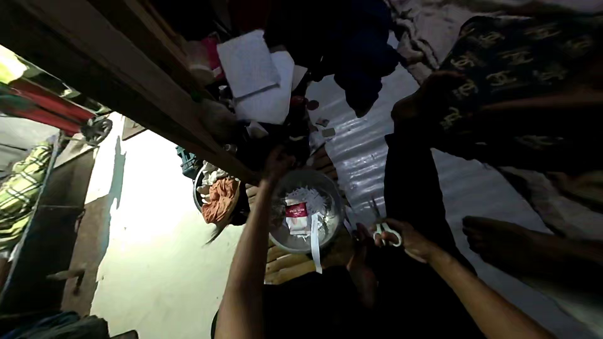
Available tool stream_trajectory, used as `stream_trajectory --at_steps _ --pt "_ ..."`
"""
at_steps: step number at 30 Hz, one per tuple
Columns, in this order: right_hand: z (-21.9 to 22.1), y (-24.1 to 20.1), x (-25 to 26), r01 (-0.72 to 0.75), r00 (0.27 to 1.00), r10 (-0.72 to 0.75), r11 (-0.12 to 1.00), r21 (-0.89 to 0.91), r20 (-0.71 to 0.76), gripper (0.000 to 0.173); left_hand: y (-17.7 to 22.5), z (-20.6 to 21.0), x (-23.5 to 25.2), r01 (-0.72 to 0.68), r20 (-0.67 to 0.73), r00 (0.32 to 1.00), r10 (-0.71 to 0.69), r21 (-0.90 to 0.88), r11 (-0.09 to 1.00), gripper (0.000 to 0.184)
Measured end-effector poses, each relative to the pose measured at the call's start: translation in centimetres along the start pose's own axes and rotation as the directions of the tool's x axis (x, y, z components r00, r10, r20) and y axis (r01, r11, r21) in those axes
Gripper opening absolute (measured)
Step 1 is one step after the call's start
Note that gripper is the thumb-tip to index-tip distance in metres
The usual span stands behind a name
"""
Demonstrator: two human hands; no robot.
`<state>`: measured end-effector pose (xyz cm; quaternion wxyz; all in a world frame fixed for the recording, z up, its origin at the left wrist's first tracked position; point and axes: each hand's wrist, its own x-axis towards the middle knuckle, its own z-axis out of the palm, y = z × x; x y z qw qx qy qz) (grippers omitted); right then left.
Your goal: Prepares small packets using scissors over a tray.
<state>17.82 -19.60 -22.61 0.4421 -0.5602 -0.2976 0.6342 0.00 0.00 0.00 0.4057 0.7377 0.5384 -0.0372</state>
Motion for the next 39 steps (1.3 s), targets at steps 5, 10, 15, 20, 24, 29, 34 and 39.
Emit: stream_trajectory --at_steps 5,10,15,20,24,29,34,39 --pt "0.7 0.5 0.4 -0.017 1.0 0.015 0.995 -0.093 -0.027 0.024 -18.8 11.7 6.6 0.024 0.119 0.992 -0.03 0.049 0.999 0.054" --pt "3.2 0.2 -0.5 0.026 0.999 -0.028 0.991 -0.135 -0.015 0.018 -19.2 14.8 1.5 0.087 0.11 0.989 -0.096 0.078 0.993 0.066" --pt "3.4 0.8 -0.9 0.014 0.977 -0.045 0.989 -0.148 -0.21 0.019 -18.6 14.6 0.1 -0.052 -0.072 0.996 0.056 0.059 0.997 0.053" --pt "2.4 0.3 -2.2 0.032 0.917 -0.093 0.987 -0.16 -0.388 0.019 -14.0 18.3 -2.1 -0.355 0.032 0.935 0.354 0.157 0.922 0.03" --pt "2.0 0.9 -2.9 0.103 0.911 -0.125 0.992 -0.076 -0.393 0.015 -11.1 22.3 0.4 -0.267 0.293 0.94 0.174 0.317 0.91 0.045" --pt "1.9 2.3 -3.1 0.186 0.916 -0.185 0.982 -0.033 -0.357 0.016 -11.6 25.2 4.1 -0.252 0.318 0.938 0.137 0.357 0.9 0.049" --pt "1.7 2.6 -3.3 0.207 0.929 -0.197 0.978 -0.003 -0.313 0.016 -11.1 24.0 3.5 -0.313 0.329 0.927 0.177 0.422 0.851 0.04" --pt "2.4 2.2 -3.4 0.18 0.942 -0.178 0.984 -0.021 -0.284 0.014 -8.7 22.1 0.9 -0.23 0.321 0.944 0.069 0.496 0.837 0.035"
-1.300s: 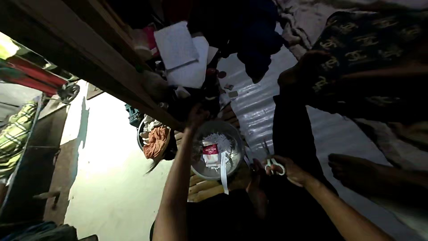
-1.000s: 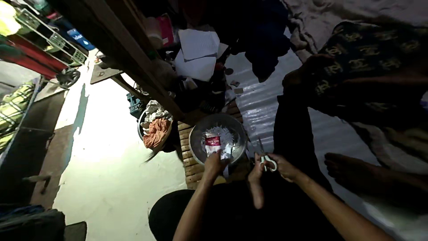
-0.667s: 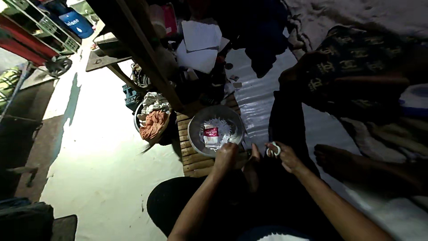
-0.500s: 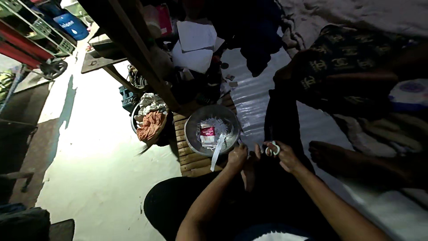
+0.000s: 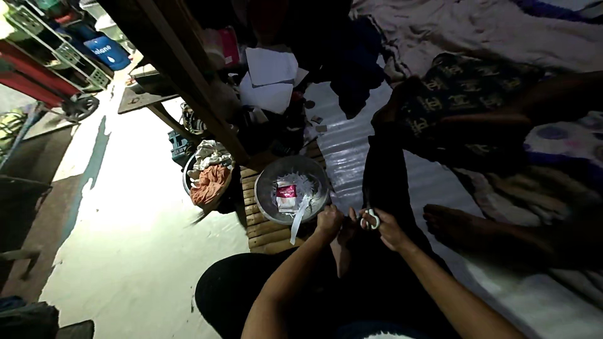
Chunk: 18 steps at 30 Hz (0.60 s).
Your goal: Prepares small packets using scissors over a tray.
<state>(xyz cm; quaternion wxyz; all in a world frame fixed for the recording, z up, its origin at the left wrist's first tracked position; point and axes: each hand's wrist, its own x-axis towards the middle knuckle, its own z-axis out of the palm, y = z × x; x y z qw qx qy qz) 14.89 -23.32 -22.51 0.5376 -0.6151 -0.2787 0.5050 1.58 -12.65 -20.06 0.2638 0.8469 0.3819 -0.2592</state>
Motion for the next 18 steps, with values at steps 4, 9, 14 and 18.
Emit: stream_trajectory --at_steps 4,9,14,18 --pt "0.4 -0.3 -0.1 0.023 0.999 -0.015 0.979 -0.203 0.044 0.018 -1.6 -4.3 -4.4 -0.028 -0.268 0.963 -0.042 -0.253 0.967 0.034" --pt "1.2 -0.9 -0.9 0.032 0.993 -0.008 0.977 -0.209 0.114 0.011 -9.1 -6.7 -5.9 -0.358 -0.509 0.816 -0.275 -0.818 0.451 0.027" --pt "3.4 -2.7 -1.4 0.005 0.971 0.049 0.974 -0.226 0.232 0.014 -11.8 -5.0 -5.4 -0.499 -0.459 0.816 -0.352 -0.866 -0.026 0.022" --pt "7.1 -4.0 -0.3 -0.01 0.994 0.028 0.986 -0.167 0.106 0.015 -10.2 -2.5 -4.8 -0.464 -0.421 0.839 -0.344 -0.885 -0.049 0.023"
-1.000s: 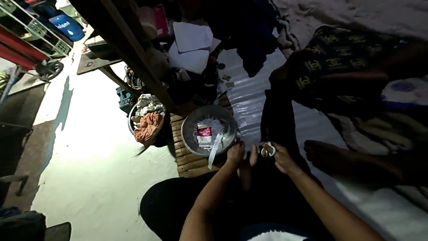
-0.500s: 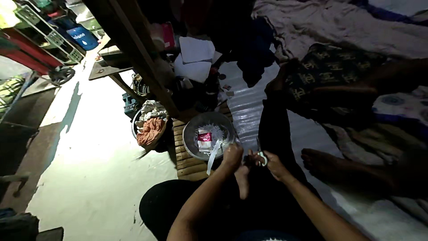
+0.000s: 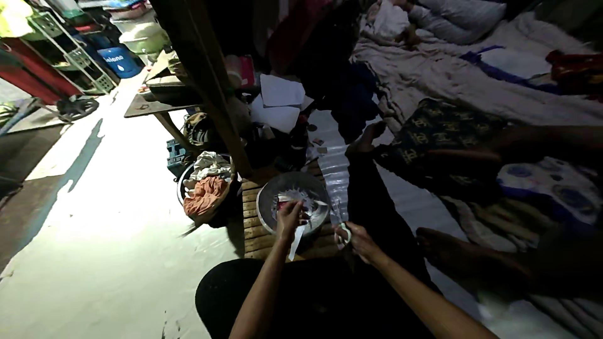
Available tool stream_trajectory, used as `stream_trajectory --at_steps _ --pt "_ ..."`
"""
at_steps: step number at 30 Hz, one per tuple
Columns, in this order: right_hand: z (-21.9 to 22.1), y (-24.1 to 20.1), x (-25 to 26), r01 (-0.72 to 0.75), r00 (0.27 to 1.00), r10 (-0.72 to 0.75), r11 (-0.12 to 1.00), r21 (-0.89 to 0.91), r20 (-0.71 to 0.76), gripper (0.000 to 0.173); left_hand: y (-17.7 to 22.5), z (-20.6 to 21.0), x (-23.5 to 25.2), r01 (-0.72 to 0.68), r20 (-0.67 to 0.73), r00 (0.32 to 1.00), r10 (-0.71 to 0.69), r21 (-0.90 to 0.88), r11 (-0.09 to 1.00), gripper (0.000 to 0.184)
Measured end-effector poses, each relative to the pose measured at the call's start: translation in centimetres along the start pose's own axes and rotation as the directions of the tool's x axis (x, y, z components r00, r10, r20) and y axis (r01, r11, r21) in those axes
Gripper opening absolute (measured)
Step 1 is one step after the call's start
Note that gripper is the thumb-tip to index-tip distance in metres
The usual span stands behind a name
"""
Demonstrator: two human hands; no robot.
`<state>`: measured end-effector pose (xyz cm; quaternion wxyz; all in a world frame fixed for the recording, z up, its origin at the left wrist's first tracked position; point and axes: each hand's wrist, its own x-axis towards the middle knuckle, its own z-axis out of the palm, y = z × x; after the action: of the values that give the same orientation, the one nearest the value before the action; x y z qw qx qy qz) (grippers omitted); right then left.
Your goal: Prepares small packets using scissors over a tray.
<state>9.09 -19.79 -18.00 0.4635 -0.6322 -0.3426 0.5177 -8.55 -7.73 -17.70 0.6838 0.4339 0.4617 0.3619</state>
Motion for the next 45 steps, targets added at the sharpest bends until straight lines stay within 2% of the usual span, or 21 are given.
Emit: stream_trajectory --at_steps 2,5,10,13,17,20,23,26,29,32,34,35,37,39,42,45 --pt "1.6 -0.3 1.7 0.024 0.992 -0.026 1.0 -0.016 -0.126 0.025 -1.6 1.1 -0.8 -0.016 0.008 1.0 0.016 0.045 0.999 0.021" --pt "3.6 0.0 4.2 0.058 0.975 -0.066 0.997 -0.045 -0.214 0.032 -3.9 2.7 -2.0 -0.074 0.059 0.996 0.066 0.146 0.987 0.02" --pt "5.4 -2.1 6.6 0.099 0.965 -0.088 0.995 0.03 -0.249 0.02 -4.3 2.2 -1.5 -0.046 0.152 0.988 0.014 0.208 0.977 0.021" --pt "5.3 -2.8 7.6 0.087 0.983 -0.09 0.996 -0.03 -0.158 0.023 -3.6 1.3 -1.3 -0.037 0.09 0.996 0.025 0.127 0.991 0.026" --pt "5.7 -3.9 8.0 0.025 0.999 -0.021 0.99 -0.142 0.025 0.018 -3.4 0.8 -0.3 -0.213 -0.126 0.968 0.218 0.059 0.975 0.037" --pt "6.4 -3.6 7.8 0.006 0.992 0.019 0.98 -0.199 0.124 0.013 -3.4 0.6 0.0 -0.267 -0.225 0.934 0.278 0.079 0.96 0.048" --pt "7.2 -3.4 7.3 -0.045 0.982 0.086 0.971 -0.236 0.169 0.016 -3.7 0.2 0.4 -0.184 -0.283 0.948 0.147 -0.109 0.977 0.039" --pt "7.7 -3.2 6.7 -0.058 0.976 0.101 0.975 -0.216 0.195 0.02 -4.0 -0.6 0.4 -0.084 -0.248 0.969 0.012 -0.283 0.955 0.026" --pt "7.8 -2.9 6.4 -0.06 0.975 0.1 0.979 -0.194 0.199 0.02 -3.6 -1.0 0.4 -0.064 -0.209 0.978 -0.014 -0.361 0.93 0.025" --pt "7.5 -2.4 5.9 -0.036 0.979 0.072 0.982 -0.184 0.193 0.022 -3.5 -1.4 0.8 -0.11 -0.259 0.966 0.016 -0.352 0.929 0.029" --pt "6.9 -1.8 5.2 0.038 0.989 -0.012 0.984 -0.176 0.144 0.023 -2.9 -2.5 1.2 -0.16 -0.351 0.934 0.072 -0.229 0.96 0.026" --pt "6.4 -1.5 5.0 0.074 0.995 -0.06 0.983 -0.168 0.085 0.023 -2.5 -3.4 1.5 -0.181 -0.407 0.905 0.123 -0.107 0.978 0.023" --pt "5.0 -0.8 5.2 0.147 0.982 -0.164 0.975 -0.166 -0.092 0.025 -2.2 -5.8 2.1 -0.202 -0.476 0.841 0.258 0.167 0.965 0.024" --pt "3.2 -0.5 6.4 0.146 0.942 -0.204 0.963 -0.225 -0.265 0.031 -2.3 -7.9 2.6 -0.182 -0.493 0.807 0.325 0.315 0.931 0.025" --pt "1.0 -0.7 8.9 -0.009 0.931 -0.08 0.971 -0.241 -0.357 0.045 -2.9 -8.8 3.2 -0.116 -0.487 0.842 0.231 0.255 0.96 0.029" --pt "0.5 -0.6 10.4 -0.07 0.952 0.001 0.974 -0.215 -0.306 0.05 -3.0 -8.1 3.1 -0.1 -0.436 0.887 0.149 0.133 0.986 0.031"
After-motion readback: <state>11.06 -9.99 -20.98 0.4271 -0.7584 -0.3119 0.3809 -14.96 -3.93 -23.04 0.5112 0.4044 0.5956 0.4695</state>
